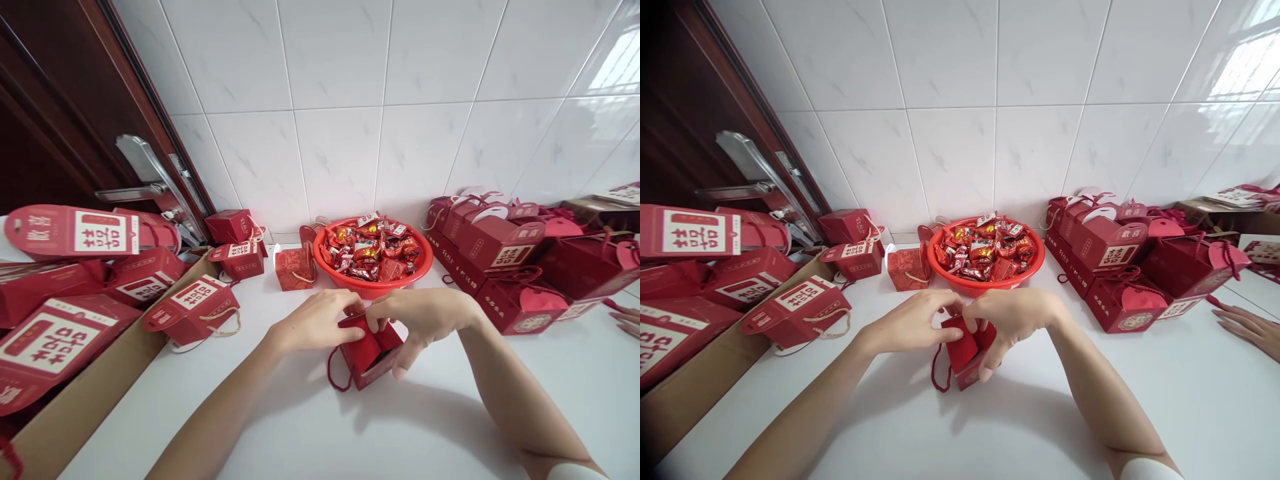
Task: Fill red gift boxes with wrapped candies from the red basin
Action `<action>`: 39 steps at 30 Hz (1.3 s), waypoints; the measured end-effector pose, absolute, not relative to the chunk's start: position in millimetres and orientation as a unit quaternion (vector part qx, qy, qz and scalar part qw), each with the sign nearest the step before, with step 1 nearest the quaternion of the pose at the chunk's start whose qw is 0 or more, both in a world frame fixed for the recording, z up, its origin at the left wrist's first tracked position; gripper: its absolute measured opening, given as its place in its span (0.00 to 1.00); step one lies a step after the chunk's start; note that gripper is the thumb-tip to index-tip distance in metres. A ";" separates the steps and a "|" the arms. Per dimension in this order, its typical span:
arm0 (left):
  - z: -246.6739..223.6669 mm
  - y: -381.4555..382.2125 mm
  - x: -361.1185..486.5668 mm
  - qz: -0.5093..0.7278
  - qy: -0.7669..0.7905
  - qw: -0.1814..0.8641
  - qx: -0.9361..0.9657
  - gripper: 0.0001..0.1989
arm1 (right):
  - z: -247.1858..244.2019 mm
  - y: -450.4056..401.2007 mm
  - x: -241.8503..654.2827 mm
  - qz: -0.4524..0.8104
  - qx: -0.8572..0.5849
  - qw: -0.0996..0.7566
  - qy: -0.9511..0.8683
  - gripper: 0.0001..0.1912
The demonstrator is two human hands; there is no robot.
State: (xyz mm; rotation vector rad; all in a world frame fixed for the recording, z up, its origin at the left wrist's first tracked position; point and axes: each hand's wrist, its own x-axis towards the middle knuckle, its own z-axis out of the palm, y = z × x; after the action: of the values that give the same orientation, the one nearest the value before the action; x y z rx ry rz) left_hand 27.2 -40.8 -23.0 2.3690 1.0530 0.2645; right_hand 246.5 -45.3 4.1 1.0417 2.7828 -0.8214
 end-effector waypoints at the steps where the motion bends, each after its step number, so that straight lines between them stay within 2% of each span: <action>1: -21.8 -41.2 26.3 0.093 0.379 0.264 0.882 0.12 | 4.2 -43.6 248.7 -0.283 0.327 0.042 0.901 0.25; 4: -19.3 -43.5 24.7 0.062 0.363 0.267 0.891 0.12 | 5.2 -41.2 252.9 -0.295 0.348 0.059 0.888 0.21; 8: -16.0 -48.8 26.7 0.034 0.345 0.295 0.890 0.19 | 3.4 -40.6 247.0 -0.215 0.460 0.065 0.859 0.16; 11: -15.6 -53.6 29.9 0.020 0.362 0.292 0.885 0.20 | 0.2 -36.8 239.2 -0.189 0.486 0.102 0.847 0.19; 16: -25.2 -54.8 31.0 0.008 0.415 0.266 0.870 0.12 | -10.7 -25.0 242.8 -0.222 0.482 0.117 0.840 0.25; 21: -31.6 -48.7 29.4 -0.033 0.438 0.284 0.852 0.13 | -35.4 -23.7 263.8 -0.447 0.424 0.008 0.788 0.27; 23: -31.2 -46.5 29.9 -0.039 0.434 0.295 0.851 0.12 | -44.7 -24.8 269.2 -0.491 0.416 -0.034 0.765 0.26; 31: -30.8 -37.7 31.6 0.012 0.389 0.353 0.851 0.09 | -58.9 -12.4 277.6 -0.542 0.412 -0.078 0.728 0.26; 36: -36.0 -36.2 32.1 0.057 0.383 0.406 0.828 0.10 | -38.7 -23.4 279.1 -0.590 0.379 -0.211 0.681 0.24; 39: -34.9 -39.2 32.0 0.103 0.411 0.440 0.792 0.16 | -21.7 -36.0 275.9 -0.593 0.373 -0.278 0.657 0.22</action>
State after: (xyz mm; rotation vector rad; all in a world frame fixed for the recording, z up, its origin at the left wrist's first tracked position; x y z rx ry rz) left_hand 32.0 -39.2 -34.9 1.9671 1.0206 0.2566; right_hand 275.9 -36.0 -21.7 1.4393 2.5341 -2.2876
